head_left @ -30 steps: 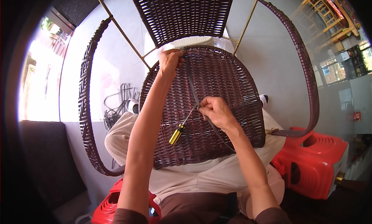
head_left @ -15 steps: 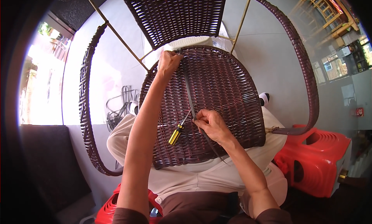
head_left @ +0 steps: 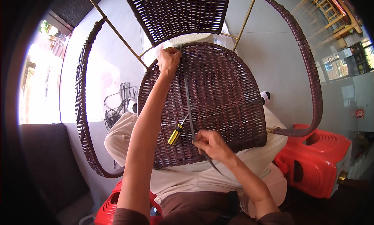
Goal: The person weaves replacement plastic strips into the back of a wicker chair using a screwdriver to create space between existing strands.
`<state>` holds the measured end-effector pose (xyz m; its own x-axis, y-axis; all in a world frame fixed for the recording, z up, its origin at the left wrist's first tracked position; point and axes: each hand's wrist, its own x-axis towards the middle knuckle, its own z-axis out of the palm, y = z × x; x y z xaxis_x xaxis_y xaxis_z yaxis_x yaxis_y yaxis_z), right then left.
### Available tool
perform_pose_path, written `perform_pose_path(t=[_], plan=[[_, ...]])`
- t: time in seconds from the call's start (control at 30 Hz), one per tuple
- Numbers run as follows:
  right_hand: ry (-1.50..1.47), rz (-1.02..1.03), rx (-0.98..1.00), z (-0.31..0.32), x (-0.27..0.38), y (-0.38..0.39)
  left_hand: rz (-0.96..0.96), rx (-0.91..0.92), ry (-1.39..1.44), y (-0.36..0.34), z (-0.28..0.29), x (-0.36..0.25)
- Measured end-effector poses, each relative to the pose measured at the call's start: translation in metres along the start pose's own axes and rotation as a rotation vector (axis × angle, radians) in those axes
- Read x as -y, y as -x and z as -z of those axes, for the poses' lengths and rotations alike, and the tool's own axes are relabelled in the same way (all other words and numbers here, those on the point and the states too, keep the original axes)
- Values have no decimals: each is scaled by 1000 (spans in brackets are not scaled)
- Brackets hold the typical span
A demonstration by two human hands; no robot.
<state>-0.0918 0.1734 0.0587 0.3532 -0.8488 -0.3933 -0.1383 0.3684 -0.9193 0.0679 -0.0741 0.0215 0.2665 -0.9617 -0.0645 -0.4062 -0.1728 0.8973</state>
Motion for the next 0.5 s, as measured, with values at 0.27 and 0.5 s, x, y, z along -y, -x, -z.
perform_pose_path(t=[0.27,0.5], plan=[[-101,11,-10,7,-2,15,-22,33,211,65,15,0],[-100,8,17,11,9,19,499,263,820,122,7,-30]])
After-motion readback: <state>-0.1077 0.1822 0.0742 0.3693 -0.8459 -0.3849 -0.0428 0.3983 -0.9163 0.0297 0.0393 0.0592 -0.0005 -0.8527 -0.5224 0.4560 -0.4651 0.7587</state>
